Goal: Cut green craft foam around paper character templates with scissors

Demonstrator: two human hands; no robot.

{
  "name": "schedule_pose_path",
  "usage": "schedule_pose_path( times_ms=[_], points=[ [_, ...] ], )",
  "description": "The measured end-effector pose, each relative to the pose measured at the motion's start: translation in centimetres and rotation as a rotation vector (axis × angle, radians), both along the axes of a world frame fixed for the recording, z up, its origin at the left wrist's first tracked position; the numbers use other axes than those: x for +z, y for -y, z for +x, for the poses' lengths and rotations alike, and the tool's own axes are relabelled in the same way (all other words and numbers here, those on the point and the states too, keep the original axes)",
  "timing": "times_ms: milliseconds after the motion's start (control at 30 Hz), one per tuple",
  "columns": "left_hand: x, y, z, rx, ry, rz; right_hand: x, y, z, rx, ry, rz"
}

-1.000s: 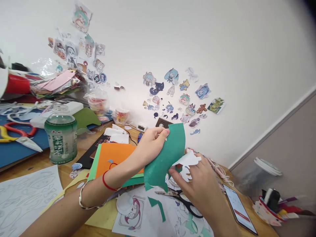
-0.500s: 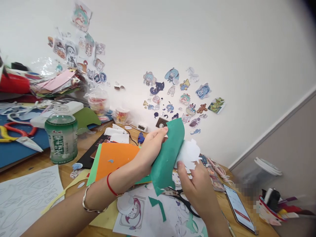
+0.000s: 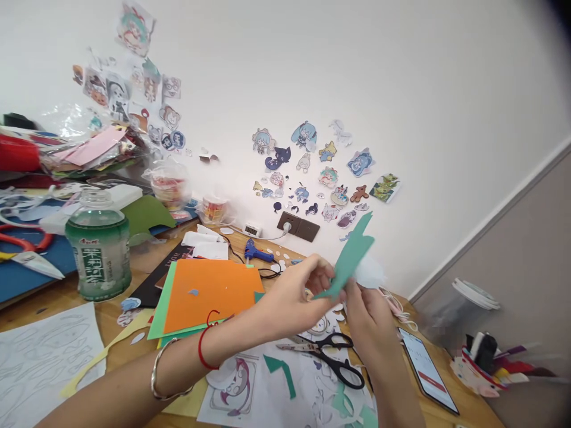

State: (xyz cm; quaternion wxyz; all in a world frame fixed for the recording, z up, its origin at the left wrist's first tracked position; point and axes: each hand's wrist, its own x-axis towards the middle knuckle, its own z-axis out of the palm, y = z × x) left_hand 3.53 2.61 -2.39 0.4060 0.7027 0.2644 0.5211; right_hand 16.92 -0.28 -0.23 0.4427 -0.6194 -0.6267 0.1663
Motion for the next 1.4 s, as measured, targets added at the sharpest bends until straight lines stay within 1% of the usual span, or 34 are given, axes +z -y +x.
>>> schedule_pose_path(
  times_ms=[67, 167, 333, 467, 567, 667, 833, 933, 1067, 1133, 1267, 1400],
  points=[
    [-0.2, -0.2, 0.3, 0.051, -0.001, -0.057, 0.0, 0.0, -0.2, -0.029, -0.008, -0.003],
    [-0.6, -0.4, 0.5, 0.087, -0.006, -0.092, -0.2, 0.0, -0.4, 0.010, -0.073, 0.041],
    [-0.7, -0.2, 0.6, 0.058, 0.027, -0.061, -0.4, 0.0, -0.5, 0.158, 0.029, 0.080],
    [-0.6, 0.1, 0.7, 0.018, 0.086, -0.097, -0.5, 0.0, -0.4, 0.157, 0.120, 0.073],
    [-0.3, 0.2, 0.7, -0.019, 0.141, -0.140, -0.5, 0.0, -0.3, 0.148, 0.144, 0.100],
    [-0.3, 0.0, 0.6, -0.049, 0.209, -0.194, -0.3, 0.2, -0.3, 0.166, 0.089, 0.123],
    [-0.9, -1.2, 0.0, 0.026, 0.411, -0.372, 0.2, 0.3, 0.7, 0.236, -0.020, 0.165],
    [-1.1, -1.7, -0.2, 0.018, 0.500, -0.452, 0.4, 0.1, 1.6, 0.260, -0.115, 0.156],
    [-0.6, -1.7, -0.3, -0.004, 0.583, -0.498, 0.5, 0.0, 2.4, 0.319, -0.248, 0.153],
    [-0.3, -1.6, -0.3, -0.012, 0.628, -0.515, 0.6, 0.1, 2.8, 0.313, -0.281, 0.142],
    [0.0, -1.7, -0.2, -0.015, 0.696, -0.539, 0.8, 0.1, 3.2, 0.288, -0.269, 0.121],
    [-0.2, -2.4, -0.2, -0.030, 0.718, -0.536, 1.0, 0.2, 3.3, 0.317, -0.262, 0.100]
  ],
)
